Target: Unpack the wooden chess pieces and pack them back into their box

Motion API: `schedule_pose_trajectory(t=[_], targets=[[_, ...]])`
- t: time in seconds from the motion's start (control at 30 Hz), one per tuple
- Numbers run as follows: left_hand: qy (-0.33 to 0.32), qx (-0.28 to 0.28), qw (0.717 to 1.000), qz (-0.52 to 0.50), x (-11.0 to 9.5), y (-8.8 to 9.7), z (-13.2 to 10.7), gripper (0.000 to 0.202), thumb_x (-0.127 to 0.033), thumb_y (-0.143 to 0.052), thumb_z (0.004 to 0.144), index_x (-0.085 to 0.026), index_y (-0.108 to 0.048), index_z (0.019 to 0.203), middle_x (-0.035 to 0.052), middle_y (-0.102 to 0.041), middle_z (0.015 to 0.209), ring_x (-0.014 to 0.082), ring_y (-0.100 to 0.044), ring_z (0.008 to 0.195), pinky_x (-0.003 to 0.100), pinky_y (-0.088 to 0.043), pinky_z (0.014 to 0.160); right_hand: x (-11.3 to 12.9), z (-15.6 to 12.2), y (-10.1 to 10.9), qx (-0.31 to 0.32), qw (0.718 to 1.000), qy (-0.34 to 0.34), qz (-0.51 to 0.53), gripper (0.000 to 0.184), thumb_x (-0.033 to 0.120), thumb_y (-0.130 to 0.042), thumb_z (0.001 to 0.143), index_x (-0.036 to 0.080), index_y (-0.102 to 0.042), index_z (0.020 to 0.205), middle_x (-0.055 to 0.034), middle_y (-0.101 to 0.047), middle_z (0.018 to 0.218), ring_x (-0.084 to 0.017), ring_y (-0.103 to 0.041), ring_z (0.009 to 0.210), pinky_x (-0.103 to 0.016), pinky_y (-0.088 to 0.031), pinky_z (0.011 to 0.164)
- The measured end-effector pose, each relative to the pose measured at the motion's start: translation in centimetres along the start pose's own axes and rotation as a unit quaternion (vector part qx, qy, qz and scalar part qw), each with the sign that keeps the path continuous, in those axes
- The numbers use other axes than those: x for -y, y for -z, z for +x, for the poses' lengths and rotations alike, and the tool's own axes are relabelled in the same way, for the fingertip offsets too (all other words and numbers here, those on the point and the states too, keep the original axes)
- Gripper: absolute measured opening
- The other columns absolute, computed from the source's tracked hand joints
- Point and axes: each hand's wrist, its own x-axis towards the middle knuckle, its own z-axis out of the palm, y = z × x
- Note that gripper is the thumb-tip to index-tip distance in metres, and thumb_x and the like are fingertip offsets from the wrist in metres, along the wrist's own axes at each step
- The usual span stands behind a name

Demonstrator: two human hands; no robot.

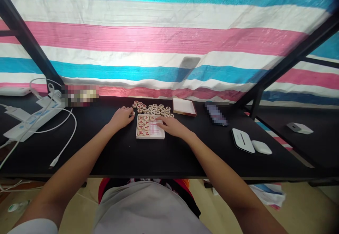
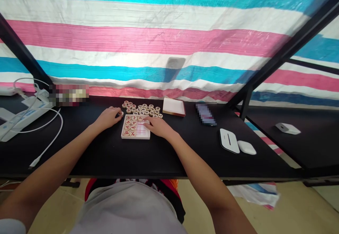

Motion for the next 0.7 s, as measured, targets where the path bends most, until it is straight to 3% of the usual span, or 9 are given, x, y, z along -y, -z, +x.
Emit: schedule_pose_trajectory(t=[0.47, 0.7], targets=[[0.016, 0.020, 1.000, 0.013, -0.52, 0.72, -0.25, 0.015, -0.030, -0.045, 0.086, -0.020, -0.056, 0.084, 0.0064, -0.066, 0.085, 0.0239, -0.059, 0.085, 0.033, -0.041, 0.070, 0.15, -0.01, 0.17, 0.002, 1.000, 0.006, -0.005, 0.038, 0.037, -0.040, 0.095, 0.018, -0.055, 0.123, -0.0067, -0.068, 0.088, -0.019, -0.060, 0.082, -0.026, -0.039, 0.072], [0.019, 0.024, 1.000, 0.008, -0.48, 0.59, -0.26, 0.014, -0.030, -0.047, 0.086, -0.020, -0.056, 0.084, 0.0053, -0.066, 0.087, 0.0238, -0.059, 0.087, 0.032, -0.041, 0.071, -0.18, 0.06, -0.13, -0.007, 1.000, 0.012, -0.002, 0.037, 0.038, -0.041, 0.094, 0.019, -0.056, 0.123, -0.0071, -0.069, 0.093, -0.020, -0.061, 0.088, -0.027, -0.040, 0.078]])
